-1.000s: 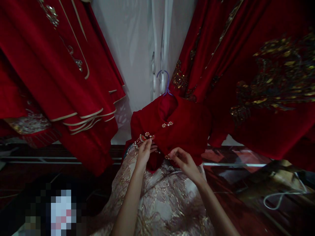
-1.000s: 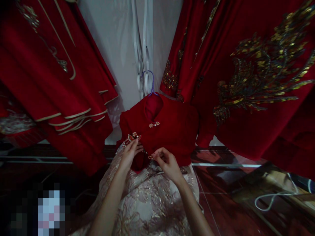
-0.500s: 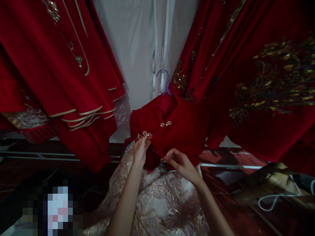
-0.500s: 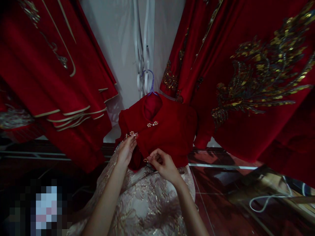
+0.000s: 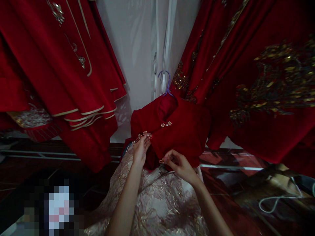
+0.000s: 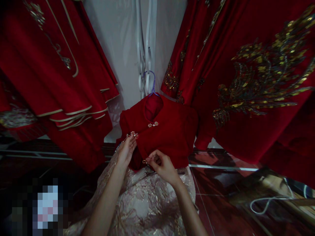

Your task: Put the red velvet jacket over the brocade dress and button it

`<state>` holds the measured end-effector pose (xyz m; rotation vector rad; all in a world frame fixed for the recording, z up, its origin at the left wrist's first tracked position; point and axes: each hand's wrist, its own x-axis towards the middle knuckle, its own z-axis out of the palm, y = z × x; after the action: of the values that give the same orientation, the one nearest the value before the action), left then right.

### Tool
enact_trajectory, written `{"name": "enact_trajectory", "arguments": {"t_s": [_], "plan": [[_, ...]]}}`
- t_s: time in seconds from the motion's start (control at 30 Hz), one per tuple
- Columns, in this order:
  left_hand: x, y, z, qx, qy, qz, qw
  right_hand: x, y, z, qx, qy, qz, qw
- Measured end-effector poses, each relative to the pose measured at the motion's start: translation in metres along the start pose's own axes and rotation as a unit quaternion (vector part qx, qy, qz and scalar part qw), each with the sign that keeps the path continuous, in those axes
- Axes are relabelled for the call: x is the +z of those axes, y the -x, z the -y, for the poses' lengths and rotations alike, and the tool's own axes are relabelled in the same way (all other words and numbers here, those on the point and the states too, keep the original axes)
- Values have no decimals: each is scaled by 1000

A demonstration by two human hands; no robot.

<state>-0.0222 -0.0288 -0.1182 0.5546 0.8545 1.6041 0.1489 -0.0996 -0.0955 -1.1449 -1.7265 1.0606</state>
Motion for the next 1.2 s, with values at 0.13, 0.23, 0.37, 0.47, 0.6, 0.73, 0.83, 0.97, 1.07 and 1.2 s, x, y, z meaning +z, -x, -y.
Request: {"name": "enact_trajectory", "arguments": {"t_s": [0.13, 0.23, 0.37, 0.47, 0.6, 0.73, 0.83, 0.97, 1.07, 1.2], "plan": [[-1, -1, 2, -11, -1, 2, 1000, 0, 0, 1, 1, -3, 2, 1000], [-1, -1, 2, -13, 8, 5, 1000, -1, 0, 2, 4, -7, 3, 1000], [0, 0, 1, -19, 15, 9, 1000, 0, 0, 2, 4, -7, 3, 1000], [0, 1, 1, -20, 12, 12, 1000, 0, 0, 2, 3, -2, 2, 1000], [0, 1, 1, -20, 10, 13, 1000, 0, 1, 2, 2, 1, 4, 1000], [1, 1, 0, -25, 12, 9, 1000, 0, 0, 0, 4, -1, 5, 1000], [1, 1, 0, -26, 13, 6, 1000, 0, -1, -1, 8, -4, 9, 1000], [1, 2, 0, -26, 22, 5, 999, 0, -1, -2, 9, -4, 10, 1000], [1, 2, -1, -28, 21, 6, 999, 0, -1, -2, 9, -2, 11, 1000], [1, 3, -2, -33, 13, 6, 999, 0, -1, -3, 9, 4, 12, 1000]]}}
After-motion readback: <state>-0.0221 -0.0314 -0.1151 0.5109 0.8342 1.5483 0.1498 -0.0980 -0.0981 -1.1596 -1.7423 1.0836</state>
